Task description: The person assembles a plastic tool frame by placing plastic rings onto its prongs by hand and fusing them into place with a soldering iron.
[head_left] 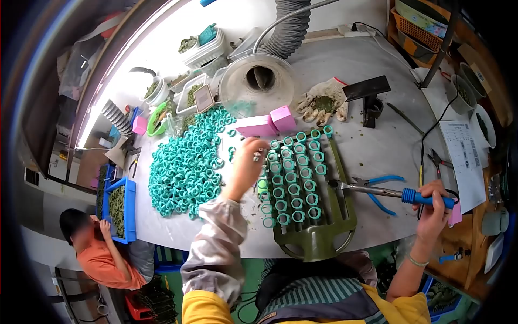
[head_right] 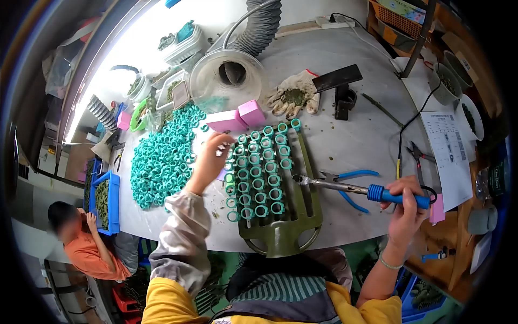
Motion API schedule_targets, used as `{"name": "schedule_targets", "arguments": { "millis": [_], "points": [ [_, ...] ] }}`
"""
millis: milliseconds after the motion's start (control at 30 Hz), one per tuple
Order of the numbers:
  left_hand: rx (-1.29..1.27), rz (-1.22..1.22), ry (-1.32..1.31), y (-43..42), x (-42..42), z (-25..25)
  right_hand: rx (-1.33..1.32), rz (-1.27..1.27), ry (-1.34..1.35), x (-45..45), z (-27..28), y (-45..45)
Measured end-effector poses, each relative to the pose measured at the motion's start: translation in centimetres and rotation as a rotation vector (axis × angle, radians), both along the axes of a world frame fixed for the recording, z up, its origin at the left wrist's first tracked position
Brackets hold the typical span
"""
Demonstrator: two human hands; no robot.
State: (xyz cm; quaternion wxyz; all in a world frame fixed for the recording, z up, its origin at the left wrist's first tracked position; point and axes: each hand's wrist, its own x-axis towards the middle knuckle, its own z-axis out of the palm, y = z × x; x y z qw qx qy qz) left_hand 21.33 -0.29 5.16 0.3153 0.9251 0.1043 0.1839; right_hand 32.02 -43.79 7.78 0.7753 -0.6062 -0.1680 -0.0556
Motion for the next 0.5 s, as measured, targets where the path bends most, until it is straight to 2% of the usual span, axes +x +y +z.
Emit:
{"name": "schedule_targets", "arguments": {
  "millis": [67, 167, 300, 367, 433, 467, 500],
  "points": [
    [0.428, 0.03, 0.128, 3.7, -3.0, -0.3, 0.004, -0.01, 0.006, -0.2, 0.0, -0.1],
    [0.392, 0.035, 0.317, 5.0, -5.3, -2.1, 0.007, -0.011, 0.014, -0.4, 0.1, 0.1],
    [0.338, 0.102, 0.167, 4.7, -6.3, -2.9, 0.001, -0.027, 0.029, -0.7, 0.3, 0.0],
    [0.257, 0.205, 0.151, 2.7, -5.8, -0.6, 0.0, -0.027, 0.026, -0.7, 0.4, -0.2],
    [0.032, 0.182, 0.117, 0.5, -4.9, 1.6, -0.002, -0.015, 0.012, -0.7, 0.4, -0.5],
    [-0.085, 0.129, 0.046, -0.8, -4.5, 2.0, -0.007, -0.025, 0.007, -0.8, 0.4, -0.5],
    [-0.362, 0.08, 0.062, -2.4, -4.0, 2.5, -0.011, -0.033, 0.003, -0.9, 0.5, -0.5]
  ]
}}
